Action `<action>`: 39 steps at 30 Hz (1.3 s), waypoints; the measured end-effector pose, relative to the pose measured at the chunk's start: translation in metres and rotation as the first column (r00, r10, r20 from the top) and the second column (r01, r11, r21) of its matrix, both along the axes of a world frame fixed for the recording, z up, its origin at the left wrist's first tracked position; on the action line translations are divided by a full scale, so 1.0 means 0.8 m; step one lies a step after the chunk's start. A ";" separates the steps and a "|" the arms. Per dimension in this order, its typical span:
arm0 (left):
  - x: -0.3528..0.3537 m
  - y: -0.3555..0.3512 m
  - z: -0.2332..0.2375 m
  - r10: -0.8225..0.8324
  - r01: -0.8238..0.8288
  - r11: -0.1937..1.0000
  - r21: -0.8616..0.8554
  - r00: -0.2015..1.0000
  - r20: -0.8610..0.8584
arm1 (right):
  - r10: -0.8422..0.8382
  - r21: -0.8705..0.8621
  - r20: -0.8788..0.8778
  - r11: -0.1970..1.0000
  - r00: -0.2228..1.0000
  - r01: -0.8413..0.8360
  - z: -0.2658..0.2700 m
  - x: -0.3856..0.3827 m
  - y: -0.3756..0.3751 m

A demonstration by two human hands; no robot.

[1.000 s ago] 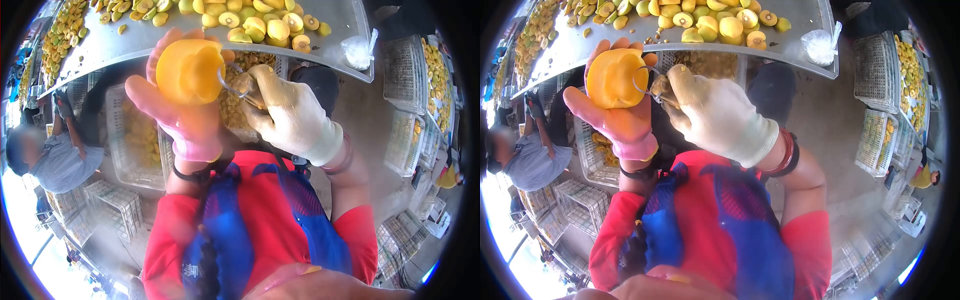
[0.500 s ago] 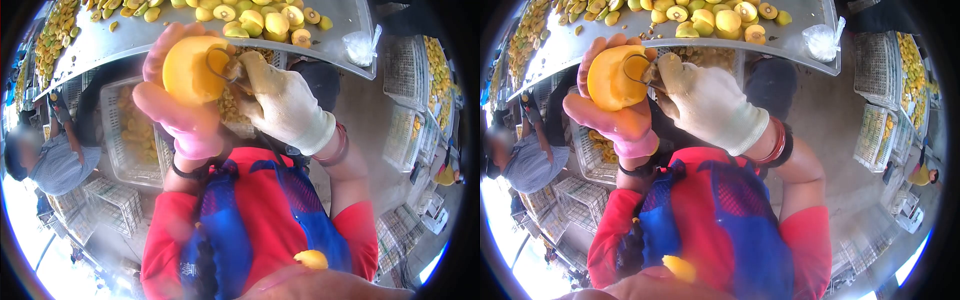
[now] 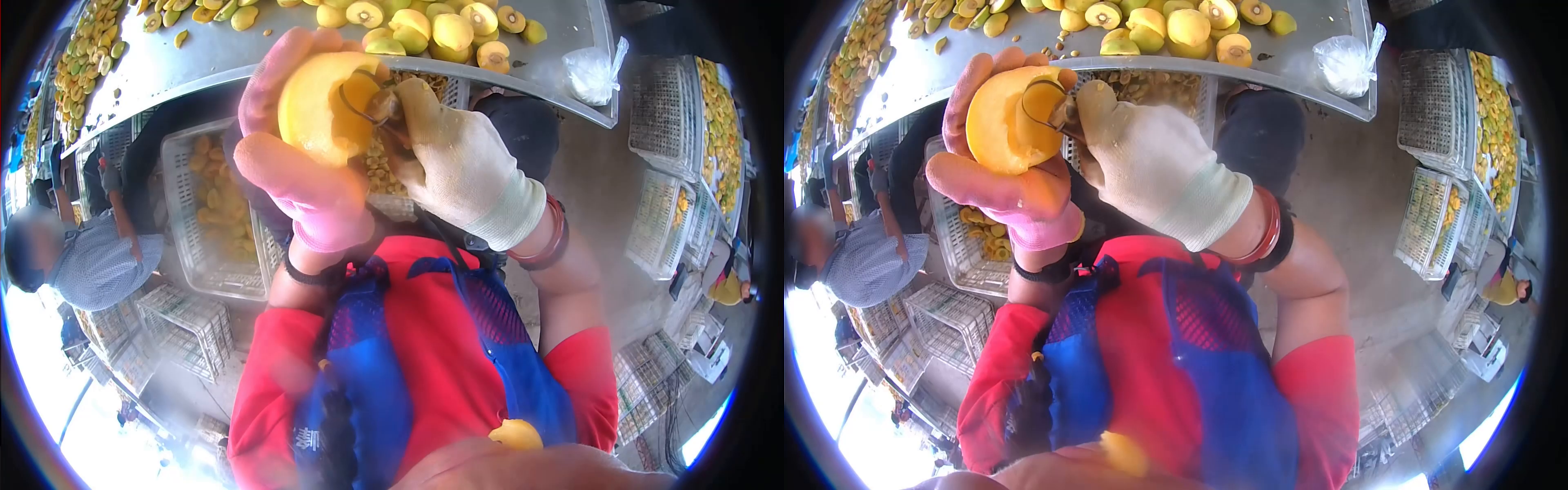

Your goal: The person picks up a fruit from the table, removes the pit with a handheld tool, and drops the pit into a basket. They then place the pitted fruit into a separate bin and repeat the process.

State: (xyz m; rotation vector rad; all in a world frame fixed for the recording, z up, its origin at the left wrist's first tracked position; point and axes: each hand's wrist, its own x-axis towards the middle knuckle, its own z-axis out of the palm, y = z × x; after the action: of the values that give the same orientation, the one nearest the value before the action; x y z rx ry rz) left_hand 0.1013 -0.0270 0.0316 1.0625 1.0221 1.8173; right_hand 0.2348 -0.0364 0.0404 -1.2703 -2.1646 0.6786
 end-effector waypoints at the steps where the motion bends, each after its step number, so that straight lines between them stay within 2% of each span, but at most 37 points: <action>1: 0.002 -0.001 0.000 -0.004 0.005 1.000 -0.008 1.000 0.022 | 0.005 -0.002 -0.022 1.000 1.000 -0.005 -0.002 0.001 -0.001; 4: -0.003 -0.002 -0.004 -0.032 0.033 0.999 0.023 0.998 -0.052 | 0.016 -0.027 -0.029 0.999 0.999 -0.017 -0.004 0.001 -0.005; 10: -0.003 0.000 -0.001 -0.052 0.057 0.994 0.094 0.997 -0.063 | 0.004 -0.116 -0.085 0.993 0.996 -0.014 0.003 0.001 -0.007; 18: -0.014 0.001 -0.004 -0.161 0.179 0.974 0.139 0.978 -0.136 | 0.049 -0.228 -0.233 0.968 0.971 -0.103 0.004 0.007 -0.016; 19: -0.013 0.000 -0.003 -0.163 0.178 0.975 0.136 0.980 -0.114 | 0.050 -0.257 -0.236 0.960 0.970 -0.112 0.007 0.008 -0.016; 22: -0.006 -0.003 -0.003 -0.145 0.145 0.984 0.106 0.989 -0.011 | 0.079 -0.114 -0.315 0.986 0.946 -0.121 -0.005 0.004 -0.019; 24: -0.002 0.001 0.001 -0.330 0.272 0.917 0.293 0.928 0.173 | 0.083 -0.121 -0.335 0.984 0.939 -0.130 -0.006 0.006 -0.020; 25: -0.001 0.001 0.000 -0.327 0.257 0.920 0.296 0.920 0.217 | 0.086 -0.124 -0.347 0.983 0.934 -0.137 -0.007 0.006 -0.020; 26: -0.001 0.002 -0.002 -0.322 0.241 0.923 0.299 0.910 0.260 | 0.091 -0.146 -0.342 0.978 0.935 -0.149 -0.008 0.006 -0.020; 28: 0.001 -0.001 -0.012 -0.111 0.082 0.990 0.118 0.959 0.260 | 0.103 -0.183 -0.328 0.968 0.939 -0.170 -0.006 0.008 -0.020; 31: -0.007 -0.001 -0.017 -0.223 0.176 0.970 0.168 0.918 0.327 | 0.085 -0.267 -0.341 0.946 0.936 -0.183 0.001 0.007 -0.025; 34: -0.013 0.002 -0.021 -0.323 0.257 0.941 0.222 0.878 0.353 | 0.079 -0.323 -0.485 0.910 0.871 -0.262 -0.013 0.008 -0.026; 37: -0.013 0.002 -0.020 -0.371 0.296 0.924 0.242 0.847 0.382 | 0.071 -0.464 -0.478 0.826 0.875 -0.320 -0.001 0.013 -0.025; 39: -0.010 -0.001 -0.018 -0.366 0.282 0.923 0.263 0.853 0.371 | 0.033 -0.537 -0.540 0.755 0.841 -0.375 0.001 0.013 -0.025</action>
State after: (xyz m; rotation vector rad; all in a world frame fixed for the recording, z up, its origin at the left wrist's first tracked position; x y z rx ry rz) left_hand 0.0933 -0.0278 0.0169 0.8472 0.3821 1.7779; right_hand 0.2453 -0.0563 0.0414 -0.9637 -1.6856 1.7406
